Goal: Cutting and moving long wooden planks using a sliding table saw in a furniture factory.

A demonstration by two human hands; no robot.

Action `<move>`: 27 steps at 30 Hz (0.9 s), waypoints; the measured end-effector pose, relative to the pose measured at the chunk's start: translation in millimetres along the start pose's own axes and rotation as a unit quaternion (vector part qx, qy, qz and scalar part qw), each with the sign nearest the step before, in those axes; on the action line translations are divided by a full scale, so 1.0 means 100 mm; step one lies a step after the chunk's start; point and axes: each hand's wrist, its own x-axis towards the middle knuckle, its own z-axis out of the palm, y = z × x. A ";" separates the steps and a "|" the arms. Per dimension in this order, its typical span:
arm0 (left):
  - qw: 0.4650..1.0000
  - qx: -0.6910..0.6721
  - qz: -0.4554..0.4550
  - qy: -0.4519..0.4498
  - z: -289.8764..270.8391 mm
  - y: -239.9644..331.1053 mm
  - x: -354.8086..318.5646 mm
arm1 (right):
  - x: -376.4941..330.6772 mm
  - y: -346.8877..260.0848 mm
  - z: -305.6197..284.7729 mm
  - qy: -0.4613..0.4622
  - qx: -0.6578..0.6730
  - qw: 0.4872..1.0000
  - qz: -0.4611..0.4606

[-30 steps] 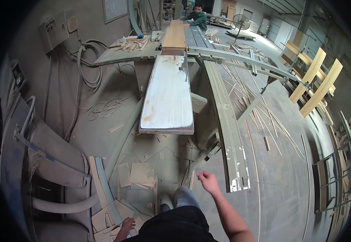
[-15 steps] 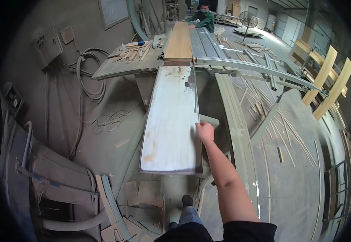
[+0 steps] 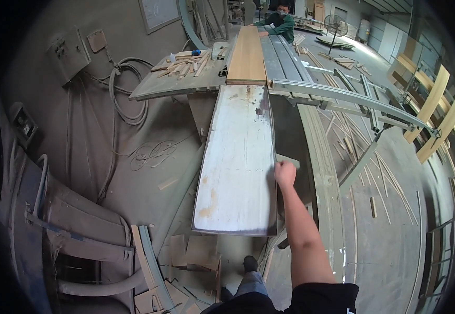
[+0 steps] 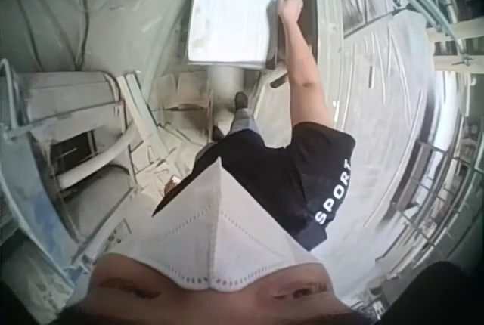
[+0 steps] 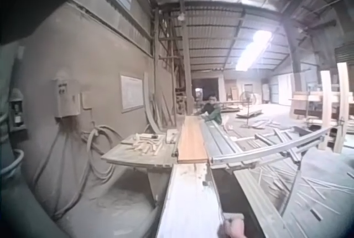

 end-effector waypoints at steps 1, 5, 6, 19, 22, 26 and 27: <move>0.999 -0.024 -0.025 -0.004 0.02 -0.10 0.07 | -0.31 -0.06 -0.05 0.005 0.058 0.998 -0.034; 0.986 -0.107 -0.126 -0.023 0.00 -0.32 0.44 | -1.92 -0.83 -0.40 -0.118 0.251 0.961 0.017; 0.980 -0.127 -0.153 -0.027 -0.03 -0.37 0.54 | -2.41 -1.16 -0.46 -0.192 0.287 0.938 0.024; 0.989 0.135 0.050 -0.021 0.22 -0.06 0.90 | -4.60 -1.06 -0.14 -0.759 0.140 0.557 -0.306; 0.970 0.209 0.123 -0.027 0.37 -0.12 0.97 | -4.02 -0.27 -0.10 -0.610 0.020 0.763 -0.214; 0.927 0.303 0.218 -0.031 0.59 -0.32 1.18 | -3.51 0.85 -0.45 -0.418 0.041 0.907 0.016; 0.913 0.327 0.241 -0.032 0.64 -0.38 1.24 | -3.47 1.05 -0.54 -0.383 0.042 0.921 0.055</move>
